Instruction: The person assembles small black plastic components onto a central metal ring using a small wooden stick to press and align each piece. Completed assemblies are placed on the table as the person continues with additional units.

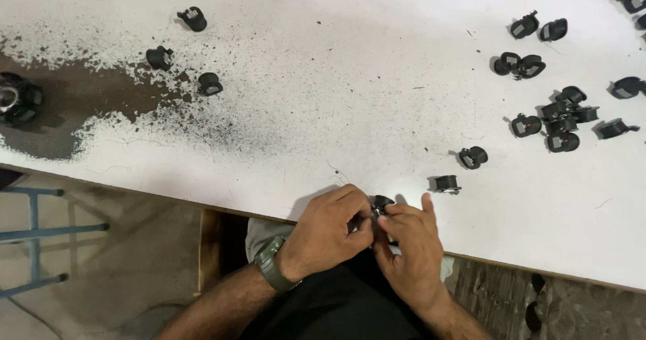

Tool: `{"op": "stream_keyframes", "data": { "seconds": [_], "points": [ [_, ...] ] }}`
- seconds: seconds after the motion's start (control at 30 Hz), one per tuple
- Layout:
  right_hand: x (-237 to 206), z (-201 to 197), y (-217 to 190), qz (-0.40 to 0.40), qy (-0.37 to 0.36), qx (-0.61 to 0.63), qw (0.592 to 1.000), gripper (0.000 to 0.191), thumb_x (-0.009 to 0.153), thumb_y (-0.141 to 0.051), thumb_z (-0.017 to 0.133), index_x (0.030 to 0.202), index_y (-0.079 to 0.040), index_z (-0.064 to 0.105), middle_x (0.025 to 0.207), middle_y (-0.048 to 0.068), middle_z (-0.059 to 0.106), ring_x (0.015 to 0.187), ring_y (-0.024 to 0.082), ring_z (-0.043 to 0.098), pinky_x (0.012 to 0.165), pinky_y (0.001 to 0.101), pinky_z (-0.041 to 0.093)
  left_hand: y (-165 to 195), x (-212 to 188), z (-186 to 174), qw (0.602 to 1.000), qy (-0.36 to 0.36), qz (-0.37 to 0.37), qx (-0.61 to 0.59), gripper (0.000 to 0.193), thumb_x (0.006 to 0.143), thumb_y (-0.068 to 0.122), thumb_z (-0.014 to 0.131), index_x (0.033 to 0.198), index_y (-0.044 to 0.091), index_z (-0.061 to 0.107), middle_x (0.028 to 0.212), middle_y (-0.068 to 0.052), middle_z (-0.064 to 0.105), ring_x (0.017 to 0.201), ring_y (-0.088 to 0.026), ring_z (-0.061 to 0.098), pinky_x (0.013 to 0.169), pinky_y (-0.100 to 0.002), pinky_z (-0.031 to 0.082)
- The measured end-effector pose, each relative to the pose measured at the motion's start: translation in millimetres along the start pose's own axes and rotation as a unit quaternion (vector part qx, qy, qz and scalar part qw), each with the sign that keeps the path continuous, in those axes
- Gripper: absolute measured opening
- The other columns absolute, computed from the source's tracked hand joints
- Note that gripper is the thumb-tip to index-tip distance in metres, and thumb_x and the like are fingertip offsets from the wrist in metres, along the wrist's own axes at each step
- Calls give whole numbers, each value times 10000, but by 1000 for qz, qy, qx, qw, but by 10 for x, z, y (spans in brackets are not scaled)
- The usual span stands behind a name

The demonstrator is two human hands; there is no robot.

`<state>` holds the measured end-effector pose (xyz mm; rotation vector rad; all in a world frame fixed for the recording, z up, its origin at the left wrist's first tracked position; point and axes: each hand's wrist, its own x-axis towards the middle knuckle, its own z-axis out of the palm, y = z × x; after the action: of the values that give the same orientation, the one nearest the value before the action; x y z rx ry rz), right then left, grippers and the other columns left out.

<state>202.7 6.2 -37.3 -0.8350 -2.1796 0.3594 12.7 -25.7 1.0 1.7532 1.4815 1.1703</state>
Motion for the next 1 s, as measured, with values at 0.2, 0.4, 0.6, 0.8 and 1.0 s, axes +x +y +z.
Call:
{"op": "stream_keyframes", "data": {
  "seconds": [0.2, 0.4, 0.6, 0.8, 1.0],
  "points": [
    [122, -301, 337, 56, 133, -72, 987, 289, 956, -40, 744, 1197, -24, 586, 1159, 128, 666, 1200, 227, 651, 1339, 568, 303, -339, 196, -671, 928, 177, 146, 294, 285, 934, 251, 795, 1107, 54, 685, 1185, -150, 697, 1100, -265, 685, 935, -385, 586],
    [213, -168, 52, 38, -33, 8, 999, 198, 937, -150, 688, 1115, -85, 632, 1145, 153, 706, 1295, 317, 615, 1250, 586, 334, -1153, 715, -2224, 888, 194, -16, 416, 742, 1014, 538, 809, 1477, -2, 596, 1600, -318, 380, 1459, -448, 354, 1133, -628, 368],
    [698, 148, -326, -33, -185, 81, 979, 182, 1034, -182, 646, 1149, -51, 595, 1529, 266, 461, 1500, 408, 368, 1240, 630, 257, -1213, 1233, -2337, 968, 85, -122, 204, 673, 981, 569, 621, 1517, 167, 565, 1684, -180, 351, 1543, -392, 301, 1232, -592, 259],
    [602, -57, -418, -110, -267, 235, 928, 142, 1023, -215, 623, 1038, -78, 585, 1555, 152, 534, 1555, 339, 368, 1304, 595, 206, -920, 1135, -1489, 919, -59, -66, 385, 625, 906, 611, 636, 1348, 169, 653, 1615, -131, 389, 1490, -358, 304, 1200, -572, 264],
    [737, -568, 407, -7, -172, -51, 984, 226, 938, -194, 662, 1095, -38, 618, 1473, 227, 526, 1472, 384, 410, 1214, 579, 306, -293, 885, -586, 886, -202, 68, 412, 843, 911, 659, 567, 1442, 8, 501, 1616, -166, 299, 1462, -353, 274, 1162, -550, 283]
  ]
}}
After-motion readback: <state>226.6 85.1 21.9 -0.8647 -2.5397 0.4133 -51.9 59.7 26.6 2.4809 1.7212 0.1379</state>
